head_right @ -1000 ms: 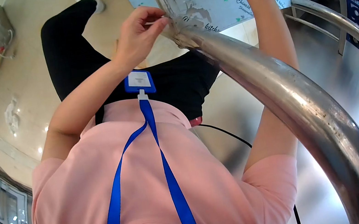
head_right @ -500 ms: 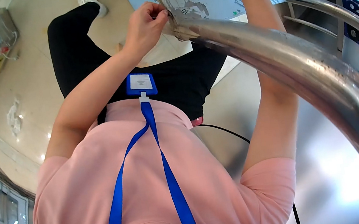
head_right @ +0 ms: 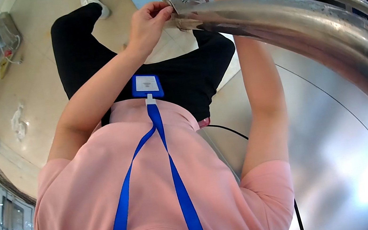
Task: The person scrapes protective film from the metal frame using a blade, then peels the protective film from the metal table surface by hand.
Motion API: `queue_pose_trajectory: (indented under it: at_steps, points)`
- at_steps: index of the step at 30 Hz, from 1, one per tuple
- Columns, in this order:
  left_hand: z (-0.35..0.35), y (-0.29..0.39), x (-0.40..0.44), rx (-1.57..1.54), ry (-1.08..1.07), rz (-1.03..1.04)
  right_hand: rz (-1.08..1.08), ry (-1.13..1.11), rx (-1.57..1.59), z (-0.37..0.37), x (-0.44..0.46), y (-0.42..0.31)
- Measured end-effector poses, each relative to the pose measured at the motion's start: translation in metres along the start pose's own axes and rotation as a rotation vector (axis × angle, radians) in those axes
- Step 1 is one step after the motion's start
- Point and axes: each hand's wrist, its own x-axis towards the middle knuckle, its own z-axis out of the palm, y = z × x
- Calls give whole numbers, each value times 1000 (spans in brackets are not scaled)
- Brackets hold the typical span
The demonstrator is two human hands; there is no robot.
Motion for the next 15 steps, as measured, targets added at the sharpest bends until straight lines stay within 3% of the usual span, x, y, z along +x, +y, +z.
queue_pose_trajectory:
  at_steps: [5, 15]
  points:
    - [2, 2, 5, -61, 21, -80, -105, 101, 15, 8, -18, 23]
    - [8, -5, 8, -68, 122, -35, 7, 210, 137, 18, -31, 21]
